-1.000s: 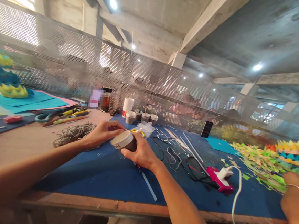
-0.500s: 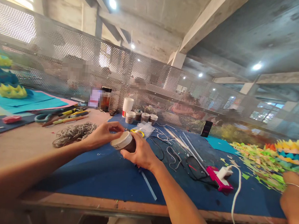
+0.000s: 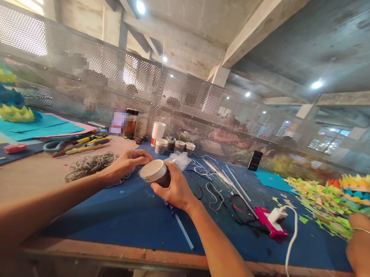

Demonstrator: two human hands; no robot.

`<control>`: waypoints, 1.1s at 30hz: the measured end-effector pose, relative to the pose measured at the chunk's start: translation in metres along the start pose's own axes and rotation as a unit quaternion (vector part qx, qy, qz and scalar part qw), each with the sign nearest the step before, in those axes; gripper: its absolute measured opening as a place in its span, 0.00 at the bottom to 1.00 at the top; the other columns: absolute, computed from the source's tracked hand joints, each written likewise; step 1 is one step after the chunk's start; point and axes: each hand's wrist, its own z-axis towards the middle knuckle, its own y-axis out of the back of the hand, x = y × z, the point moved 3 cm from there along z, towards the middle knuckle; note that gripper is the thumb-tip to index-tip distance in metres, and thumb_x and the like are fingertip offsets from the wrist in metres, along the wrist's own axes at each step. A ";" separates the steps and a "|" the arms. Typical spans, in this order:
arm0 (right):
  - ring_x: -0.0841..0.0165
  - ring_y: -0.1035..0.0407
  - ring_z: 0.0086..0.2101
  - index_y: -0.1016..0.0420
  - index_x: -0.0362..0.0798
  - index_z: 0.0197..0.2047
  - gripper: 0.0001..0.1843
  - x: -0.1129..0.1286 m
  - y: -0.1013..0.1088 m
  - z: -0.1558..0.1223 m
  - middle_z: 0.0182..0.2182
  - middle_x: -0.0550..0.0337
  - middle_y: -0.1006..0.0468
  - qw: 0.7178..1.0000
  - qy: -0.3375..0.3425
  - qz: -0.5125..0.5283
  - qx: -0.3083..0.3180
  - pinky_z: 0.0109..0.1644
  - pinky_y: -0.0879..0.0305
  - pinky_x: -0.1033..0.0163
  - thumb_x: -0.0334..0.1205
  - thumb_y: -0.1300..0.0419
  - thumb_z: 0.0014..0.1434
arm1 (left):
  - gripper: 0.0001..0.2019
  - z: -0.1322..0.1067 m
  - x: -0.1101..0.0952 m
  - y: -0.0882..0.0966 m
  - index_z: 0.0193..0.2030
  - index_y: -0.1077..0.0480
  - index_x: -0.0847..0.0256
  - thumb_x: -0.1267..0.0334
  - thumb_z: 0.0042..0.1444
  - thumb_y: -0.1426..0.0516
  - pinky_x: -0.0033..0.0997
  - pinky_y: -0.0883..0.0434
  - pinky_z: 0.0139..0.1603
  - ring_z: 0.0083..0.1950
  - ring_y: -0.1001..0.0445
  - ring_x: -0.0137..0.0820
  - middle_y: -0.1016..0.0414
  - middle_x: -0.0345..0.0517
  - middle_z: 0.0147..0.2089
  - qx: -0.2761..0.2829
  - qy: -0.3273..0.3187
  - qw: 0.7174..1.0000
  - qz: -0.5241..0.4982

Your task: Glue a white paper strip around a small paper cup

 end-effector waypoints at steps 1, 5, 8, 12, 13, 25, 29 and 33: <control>0.57 0.30 0.52 0.35 0.49 0.60 0.29 0.000 0.000 0.000 0.53 0.50 0.27 1.000 0.008 -0.006 -0.002 0.59 0.33 0.49 0.38 0.34 0.56 | 0.11 0.001 0.001 0.001 0.34 0.21 0.62 0.55 0.53 0.38 0.30 0.33 0.41 0.37 0.26 0.33 0.20 0.42 0.34 -0.002 -0.001 1.000 0.004; 0.56 0.31 0.55 0.36 0.50 0.61 0.31 -0.003 -0.002 -0.001 0.54 0.50 0.28 0.999 0.025 -0.022 -0.004 0.62 0.34 0.47 0.37 0.34 0.56 | 0.13 0.005 0.006 0.003 0.36 0.21 0.63 0.54 0.53 0.37 0.31 0.32 0.39 0.36 0.25 0.33 0.20 0.43 0.35 0.001 -0.020 0.999 0.037; 0.56 0.32 0.56 0.37 0.50 0.61 0.32 -0.006 -0.005 -0.002 0.55 0.49 0.28 0.999 0.029 -0.032 -0.001 0.63 0.35 0.47 0.38 0.33 0.55 | 0.12 0.006 0.009 0.002 0.36 0.21 0.63 0.55 0.54 0.39 0.33 0.30 0.40 0.37 0.23 0.36 0.18 0.46 0.36 0.003 -0.040 0.996 0.086; 0.55 0.33 0.57 0.37 0.51 0.62 0.33 -0.011 -0.009 -0.003 0.56 0.49 0.29 0.998 0.035 -0.056 0.003 0.64 0.35 0.46 0.40 0.33 0.55 | 0.09 0.003 0.007 -0.001 0.35 0.21 0.63 0.59 0.52 0.38 0.36 0.28 0.47 0.40 0.22 0.37 0.17 0.46 0.37 -0.026 -0.090 0.980 0.176; 0.55 0.33 0.57 0.37 0.51 0.62 0.33 -0.011 -0.009 -0.003 0.56 0.49 0.29 0.998 0.035 -0.061 0.003 0.64 0.35 0.46 0.40 0.33 0.55 | 0.09 0.002 0.006 -0.001 0.34 0.21 0.63 0.60 0.52 0.38 0.36 0.28 0.48 0.40 0.22 0.37 0.17 0.46 0.37 -0.032 -0.097 0.977 0.187; 0.58 0.30 0.53 0.36 0.51 0.60 0.29 -0.003 -0.001 0.000 0.52 0.52 0.28 0.999 0.029 -0.027 -0.023 0.60 0.33 0.48 0.37 0.34 0.57 | 0.12 0.001 -0.001 0.001 0.33 0.20 0.62 0.54 0.52 0.37 0.32 0.29 0.46 0.39 0.23 0.35 0.17 0.45 0.36 -0.020 0.012 0.999 -0.027; 0.57 0.31 0.54 0.37 0.52 0.60 0.30 -0.003 -0.001 -0.001 0.53 0.51 0.28 0.998 0.034 -0.035 -0.031 0.60 0.33 0.47 0.36 0.34 0.56 | 0.12 0.002 0.000 0.001 0.33 0.20 0.62 0.54 0.49 0.35 0.31 0.30 0.43 0.37 0.23 0.34 0.18 0.44 0.35 -0.022 0.012 1.000 -0.015; 0.57 0.31 0.54 0.37 0.52 0.61 0.30 -0.003 0.000 -0.001 0.53 0.51 0.28 0.998 0.040 -0.037 -0.039 0.61 0.33 0.49 0.36 0.34 0.57 | 0.12 0.002 0.000 0.002 0.33 0.20 0.63 0.55 0.51 0.36 0.30 0.31 0.40 0.36 0.24 0.34 0.19 0.43 0.33 -0.023 -0.005 1.000 0.013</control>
